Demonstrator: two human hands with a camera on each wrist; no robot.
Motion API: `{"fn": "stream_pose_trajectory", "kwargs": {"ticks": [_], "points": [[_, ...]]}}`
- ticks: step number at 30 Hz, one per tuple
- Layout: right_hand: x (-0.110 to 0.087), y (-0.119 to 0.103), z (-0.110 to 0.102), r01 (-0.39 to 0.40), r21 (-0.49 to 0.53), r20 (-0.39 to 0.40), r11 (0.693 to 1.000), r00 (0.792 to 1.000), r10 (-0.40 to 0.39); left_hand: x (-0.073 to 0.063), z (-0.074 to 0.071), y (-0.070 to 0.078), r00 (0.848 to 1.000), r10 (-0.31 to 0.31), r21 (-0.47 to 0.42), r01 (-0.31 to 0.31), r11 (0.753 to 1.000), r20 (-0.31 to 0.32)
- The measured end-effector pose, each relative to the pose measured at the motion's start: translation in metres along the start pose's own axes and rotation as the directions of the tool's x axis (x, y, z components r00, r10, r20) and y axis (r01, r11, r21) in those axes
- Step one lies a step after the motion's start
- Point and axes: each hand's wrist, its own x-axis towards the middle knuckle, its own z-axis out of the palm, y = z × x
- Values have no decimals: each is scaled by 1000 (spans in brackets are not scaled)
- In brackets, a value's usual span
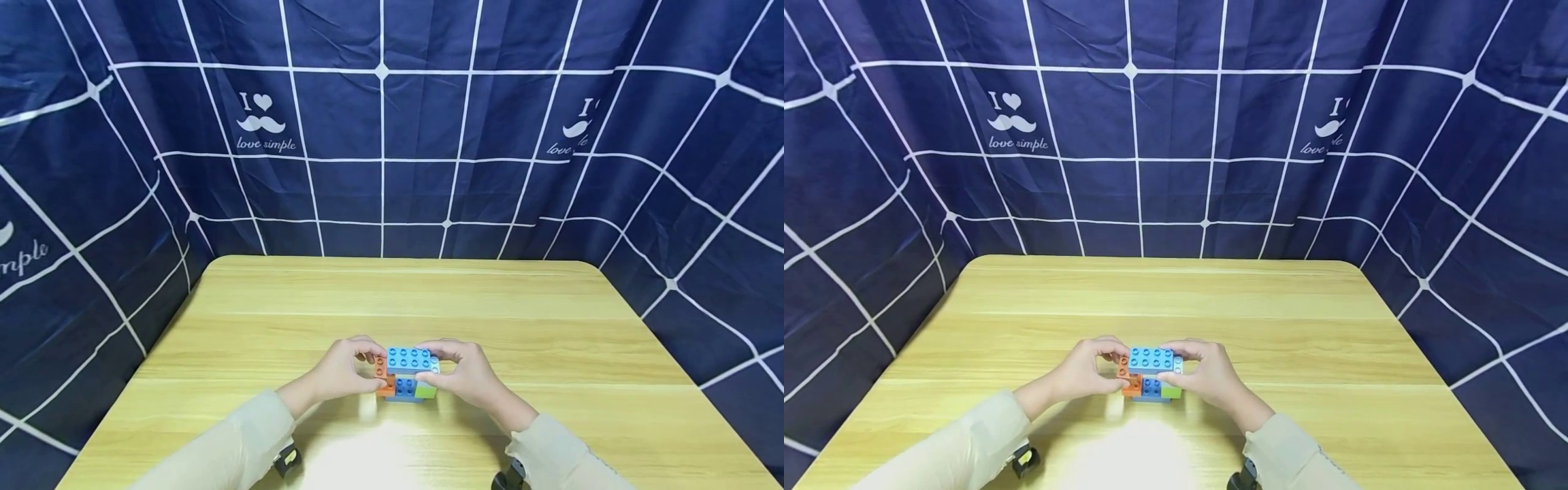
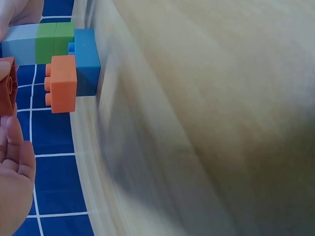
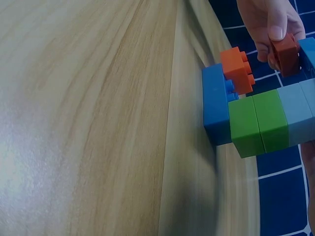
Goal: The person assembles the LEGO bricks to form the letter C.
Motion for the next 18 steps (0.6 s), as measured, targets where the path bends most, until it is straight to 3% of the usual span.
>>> {"fn": "stream_pose_trajectory", "kwargs": {"ticks": [18], "points": [[0, 1, 0, 41, -8, -6, 999, 999, -41, -4, 6, 1, 994, -75, -60, 70, 996, -85]]}}
